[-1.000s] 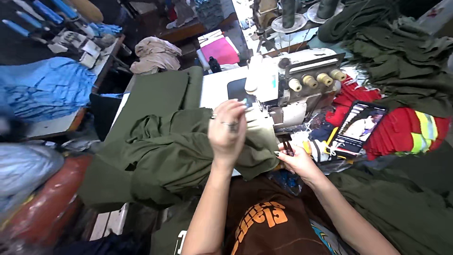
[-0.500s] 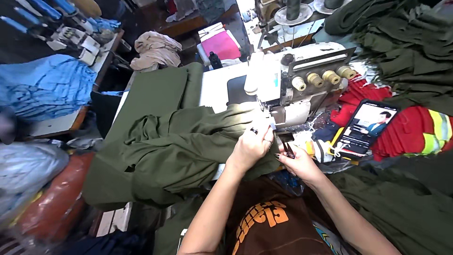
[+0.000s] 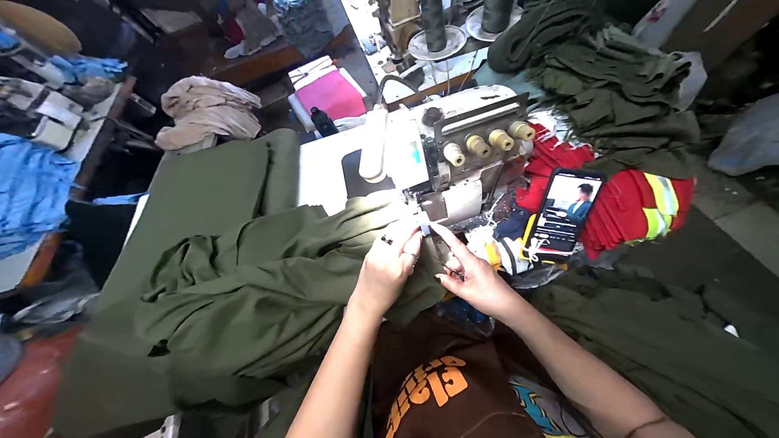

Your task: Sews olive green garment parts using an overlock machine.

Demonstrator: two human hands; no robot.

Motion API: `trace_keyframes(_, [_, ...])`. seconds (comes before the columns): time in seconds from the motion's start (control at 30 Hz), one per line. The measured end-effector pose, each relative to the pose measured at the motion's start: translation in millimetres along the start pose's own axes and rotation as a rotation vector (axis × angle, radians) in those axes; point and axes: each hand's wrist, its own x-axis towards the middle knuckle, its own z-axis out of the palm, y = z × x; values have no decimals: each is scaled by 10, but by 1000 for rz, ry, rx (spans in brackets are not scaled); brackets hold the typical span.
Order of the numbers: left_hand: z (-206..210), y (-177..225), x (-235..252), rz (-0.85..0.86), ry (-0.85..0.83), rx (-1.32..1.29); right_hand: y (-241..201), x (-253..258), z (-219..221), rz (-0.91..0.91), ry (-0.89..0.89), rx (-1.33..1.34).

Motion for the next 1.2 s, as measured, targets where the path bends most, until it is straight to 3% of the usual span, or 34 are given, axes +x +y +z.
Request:
trace_keyframes(0.2, [12,-13,-25,-10,17,2,-247,65,-77,21,-130,-442])
trace_keyframes(0.47, [17,-40,-63,-34,24,-57,-363,25,-18,21,-73,-635])
trace_keyframes(0.67, [-97,-67,-244,-307,138,-119,-276,24,-5,-43,-5,-647])
trace_keyframes(0.87, [-249,-76,-341,-465,274,-70,-303,30,-5,-15,-26,-659])
trace_keyframes(0.97, [-252,41,-212,-395,259,-53,-280,32,2,-32,-19,-661])
trace_keyframes(1.2, [-2,197,8,-179,41,29,-270,24,-12,-29,-14,-626])
